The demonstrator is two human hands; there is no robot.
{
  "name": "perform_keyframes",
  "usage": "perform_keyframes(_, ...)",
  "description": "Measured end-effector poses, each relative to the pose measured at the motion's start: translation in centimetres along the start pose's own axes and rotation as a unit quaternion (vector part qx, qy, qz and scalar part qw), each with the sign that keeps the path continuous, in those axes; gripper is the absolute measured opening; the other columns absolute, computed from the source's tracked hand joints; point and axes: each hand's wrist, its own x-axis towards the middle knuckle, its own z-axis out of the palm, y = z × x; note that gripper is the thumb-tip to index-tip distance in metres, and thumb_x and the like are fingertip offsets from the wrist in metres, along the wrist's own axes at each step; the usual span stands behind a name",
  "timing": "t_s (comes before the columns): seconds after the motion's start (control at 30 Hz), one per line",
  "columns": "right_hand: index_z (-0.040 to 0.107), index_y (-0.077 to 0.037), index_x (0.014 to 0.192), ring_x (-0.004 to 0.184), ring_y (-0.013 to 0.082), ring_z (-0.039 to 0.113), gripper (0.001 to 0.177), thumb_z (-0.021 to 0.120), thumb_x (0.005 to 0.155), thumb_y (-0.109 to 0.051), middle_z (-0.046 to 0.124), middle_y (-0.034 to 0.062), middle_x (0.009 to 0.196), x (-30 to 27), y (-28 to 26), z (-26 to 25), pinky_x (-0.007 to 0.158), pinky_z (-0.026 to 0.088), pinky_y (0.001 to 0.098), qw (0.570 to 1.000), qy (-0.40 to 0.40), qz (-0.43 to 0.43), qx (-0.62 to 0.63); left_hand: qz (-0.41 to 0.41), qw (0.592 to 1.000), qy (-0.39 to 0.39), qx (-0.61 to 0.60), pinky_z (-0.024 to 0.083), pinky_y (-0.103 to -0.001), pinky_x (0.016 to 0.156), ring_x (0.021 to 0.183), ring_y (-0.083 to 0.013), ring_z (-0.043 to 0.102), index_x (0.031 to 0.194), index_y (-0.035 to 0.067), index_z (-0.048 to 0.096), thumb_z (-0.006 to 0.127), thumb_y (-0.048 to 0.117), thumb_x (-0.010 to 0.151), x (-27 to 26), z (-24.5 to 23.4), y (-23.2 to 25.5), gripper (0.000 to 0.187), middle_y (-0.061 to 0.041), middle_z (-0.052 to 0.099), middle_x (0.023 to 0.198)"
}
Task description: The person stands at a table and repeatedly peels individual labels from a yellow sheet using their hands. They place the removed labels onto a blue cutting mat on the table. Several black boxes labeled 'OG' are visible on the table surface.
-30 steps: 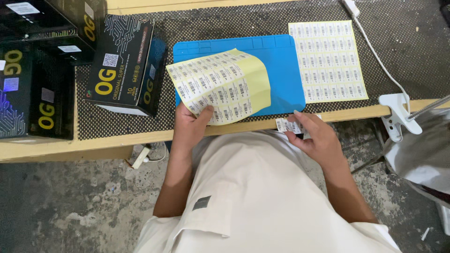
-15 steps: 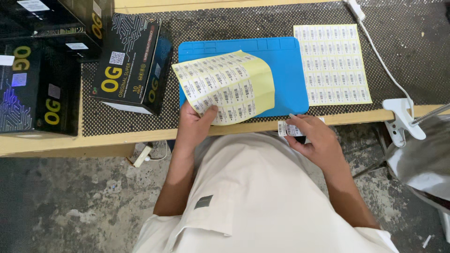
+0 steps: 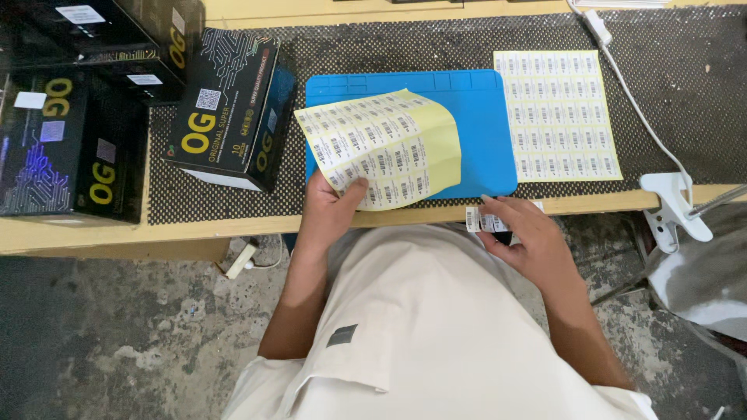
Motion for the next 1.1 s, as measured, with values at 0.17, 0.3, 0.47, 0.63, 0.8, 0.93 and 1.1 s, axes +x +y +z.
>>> perform_keyframes(0.17, 0.07, 0.0, 0.131, 0.109, 0.0361, 0.073, 0.056, 0.087, 0.078, -0.004, 0.078, 0.012, 0.109, -0.2, 0.0, -0.1, 0.095, 0.06, 0.0477, 1.0, -0.006, 0.011, -0.016, 0.019, 1.0, -0.002, 0.013, 0.059, -0.046, 0.085, 0.099, -0.0194, 0.064, 0.119, -0.003, 0.069, 0.066, -0.002, 0.089, 0.0, 0.0, 0.0, 0.031, -0.018, 0.075, 0.105)
perform_keyframes(0.3, 0.071, -0.001, 0.13, 0.111, 0.036, 0.073, 0.055, 0.088, 0.077, -0.003, 0.079, 0.0112, 0.111, 0.4, -0.6, -0.2, 0.095, 0.059, 0.047, 1.0, -0.011, 0.024, -0.007, 0.028, 1.0, -0.007, 0.008, 0.059, -0.045, 0.085, 0.099, -0.0185, 0.063, 0.118, -0.001, 0.07, 0.067, -0.002, 0.088, 0.4, -0.1, 0.1, 0.03, -0.017, 0.075, 0.105)
perform_keyframes(0.47, 0.072, -0.004, 0.129, 0.111, 0.0329, 0.073, 0.055, 0.088, 0.077, -0.008, 0.08, 0.0066, 0.111, -0.3, -0.7, -0.3, 0.098, 0.058, 0.0441, 0.999, -0.022, 0.041, -0.021, 0.016, 1.0, -0.006, -0.003, 0.058, -0.044, 0.085, 0.097, -0.0167, 0.062, 0.116, -0.001, 0.072, 0.066, -0.001, 0.088, 0.2, -0.3, -1.1, 0.028, -0.013, 0.075, 0.103)
perform_keyframes(0.63, 0.073, -0.005, 0.127, 0.112, 0.0346, 0.073, 0.055, 0.088, 0.075, -0.012, 0.08, 0.0095, 0.11, -1.1, 0.0, -0.4, 0.1, 0.057, 0.0457, 0.997, -0.066, 0.031, -0.036, 0.012, 1.0, 0.008, 0.006, 0.058, -0.045, 0.083, 0.094, -0.0161, 0.063, 0.114, 0.0, 0.073, 0.067, 0.003, 0.089, -0.2, -0.4, -2.1, 0.026, -0.013, 0.075, 0.099)
perform_keyframes(0.8, 0.053, -0.017, 0.149, 0.13, 0.0358, 0.056, 0.057, 0.065, 0.093, -0.011, 0.057, 0.0036, 0.146, -1.0, -0.2, -0.8, 0.124, 0.044, 0.0681, 0.986, -0.157, -0.005, -0.061, -0.02, 1.0, -0.001, -0.009, 0.054, -0.032, 0.1, 0.111, -0.0107, 0.065, 0.128, 0.005, 0.068, 0.064, 0.01, 0.093, 0.2, 0.4, -3.5, 0.035, -0.004, 0.071, 0.126)
perform_keyframes(0.93, 0.063, -0.007, 0.139, 0.1, 0.0376, 0.067, 0.052, 0.071, 0.088, -0.007, 0.065, 0.0135, 0.133, -0.5, 0.4, -0.1, 0.102, 0.06, 0.0692, 0.983, -0.165, -0.025, -0.079, -0.023, 1.0, -0.001, -0.021, 0.054, -0.035, 0.103, 0.118, -0.013, 0.064, 0.131, 0.004, 0.065, 0.06, 0.008, 0.092, 0.3, 0.2, -2.6, 0.04, -0.005, 0.069, 0.132)
perform_keyframes(1.1, 0.064, -0.01, 0.14, 0.121, 0.0406, 0.062, 0.052, 0.069, 0.089, -0.007, 0.064, 0.014, 0.136, -1.0, 0.4, -0.1, 0.111, 0.055, 0.0707, 0.984, -0.152, -0.015, -0.087, 0.001, 0.999, -0.032, 0.001, 0.052, -0.036, 0.109, 0.126, -0.0173, 0.062, 0.135, 0.005, 0.063, 0.058, 0.009, 0.094, 0.0, 0.2, -1.4, 0.042, -0.008, 0.066, 0.138)
